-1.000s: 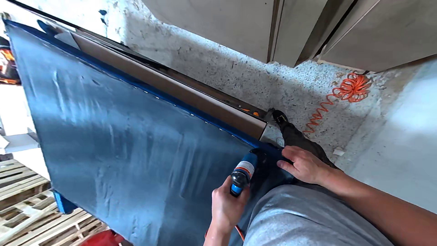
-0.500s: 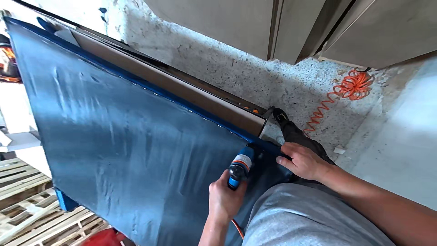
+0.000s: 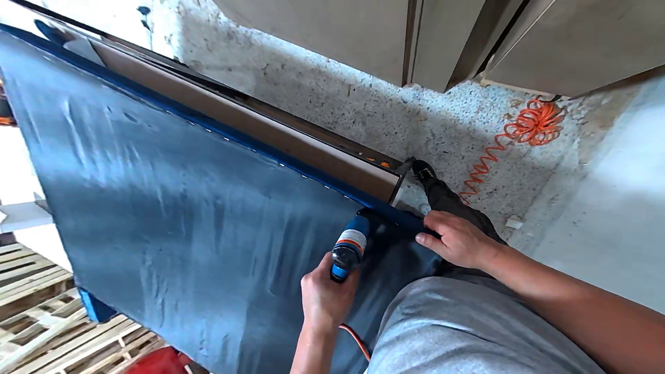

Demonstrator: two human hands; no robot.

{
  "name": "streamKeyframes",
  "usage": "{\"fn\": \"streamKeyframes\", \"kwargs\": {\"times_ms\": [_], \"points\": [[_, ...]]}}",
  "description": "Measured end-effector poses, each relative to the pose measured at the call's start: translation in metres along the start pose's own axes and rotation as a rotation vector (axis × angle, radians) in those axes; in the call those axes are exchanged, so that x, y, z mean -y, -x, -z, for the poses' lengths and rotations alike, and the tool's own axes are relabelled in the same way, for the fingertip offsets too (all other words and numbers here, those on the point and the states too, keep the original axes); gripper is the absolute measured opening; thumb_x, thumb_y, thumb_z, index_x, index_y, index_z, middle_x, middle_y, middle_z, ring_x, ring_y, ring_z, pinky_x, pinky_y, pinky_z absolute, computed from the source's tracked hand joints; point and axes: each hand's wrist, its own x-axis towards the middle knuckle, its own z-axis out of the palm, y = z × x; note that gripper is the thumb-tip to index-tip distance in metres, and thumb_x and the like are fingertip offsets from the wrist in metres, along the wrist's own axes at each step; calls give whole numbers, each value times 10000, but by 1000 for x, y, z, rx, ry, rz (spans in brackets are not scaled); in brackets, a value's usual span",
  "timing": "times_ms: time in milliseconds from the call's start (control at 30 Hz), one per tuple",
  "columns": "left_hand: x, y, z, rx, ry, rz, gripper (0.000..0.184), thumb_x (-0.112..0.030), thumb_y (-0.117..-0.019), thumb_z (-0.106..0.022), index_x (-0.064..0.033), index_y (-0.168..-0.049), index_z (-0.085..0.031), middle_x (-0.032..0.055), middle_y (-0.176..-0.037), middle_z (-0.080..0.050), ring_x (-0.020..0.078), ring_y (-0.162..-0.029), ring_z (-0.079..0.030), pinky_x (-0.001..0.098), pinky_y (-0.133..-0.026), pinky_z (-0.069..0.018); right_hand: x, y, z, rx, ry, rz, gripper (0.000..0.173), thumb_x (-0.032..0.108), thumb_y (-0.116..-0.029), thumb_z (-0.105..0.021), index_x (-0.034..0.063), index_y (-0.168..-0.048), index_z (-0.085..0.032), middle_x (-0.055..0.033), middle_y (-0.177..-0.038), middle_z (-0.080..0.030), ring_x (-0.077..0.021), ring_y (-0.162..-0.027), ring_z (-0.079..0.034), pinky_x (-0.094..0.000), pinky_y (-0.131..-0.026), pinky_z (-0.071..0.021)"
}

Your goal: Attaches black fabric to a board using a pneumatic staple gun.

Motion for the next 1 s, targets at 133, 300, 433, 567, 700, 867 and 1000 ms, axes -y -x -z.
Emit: {"fn": "streamKeyframes", "kwargs": {"times_ms": [133,300,433,567,700,867,1000], "points": [[-4,-6,4,41,-9,32,211,-338,-819,-745,-149,-910,-725,-41,-662,-657,75,-574,-634,352,-527,-537,0,0,1,-1,1,3,469,513,-1052,-440,109,-924,-640,-43,-890,-594,-188,-891,-625,-383,-777,-535],[-15,6,0,107,44,113,206,-339,-846,-749,-146,-915,-727,-45,-653,-656,75,-563,-636,351,-526,-554,1,0,0,-8,-9,-8,474,529,-1048,-445,114,-924,-636,-38,-886,-591,-184,-890,-625,-382,-775,-536],[-23,23,-12,144,62,61,212,-342,-818,-735,-148,-903,-727,-68,-646,-652,41,-560,-631,304,-519,-553,-2,2,-2,-37,-26,18,479,541,-1049,-444,121,-891,-612,-39,-850,-568,-187,-851,-611,-379,-737,-522],[-27,33,-20,139,86,36,223,-361,-833,-726,-148,-896,-731,-74,-640,-659,19,-557,-636,272,-515,-556,-2,1,-1,-40,-40,31,451,530,-1047,-465,130,-891,-605,-26,-846,-557,-173,-841,-600,-367,-734,-518],[-31,42,-25,135,90,22,219,-345,-821,-729,-157,-932,-749,-84,-651,-663,-2,-565,-626,249,-519,-545,-3,2,-2,-59,-43,38,414,500,-1039,-498,132,-886,-606,-19,-839,-560,-162,-820,-600,-351,-707,-519],[-32,47,-30,120,103,-15,227,-352,-825,-728,-159,-941,-754,-87,-667,-675,-13,-582,-635,233,-528,-549,-4,1,-3,-57,-43,56,410,493,-1044,-494,132,-873,-589,-20,-826,-551,-166,-813,-596,-359,-697,-513],[-38,52,-36,109,112,-50,242,-326,-806,-736,-147,-967,-765,-74,-680,-692,-9,-593,-649,229,-542,-560,-4,1,1,-20,-40,48,413,492,-1049,-484,122,-901,-596,-29,-841,-555,-175,-824,-600,-367,-713,-520]]}}
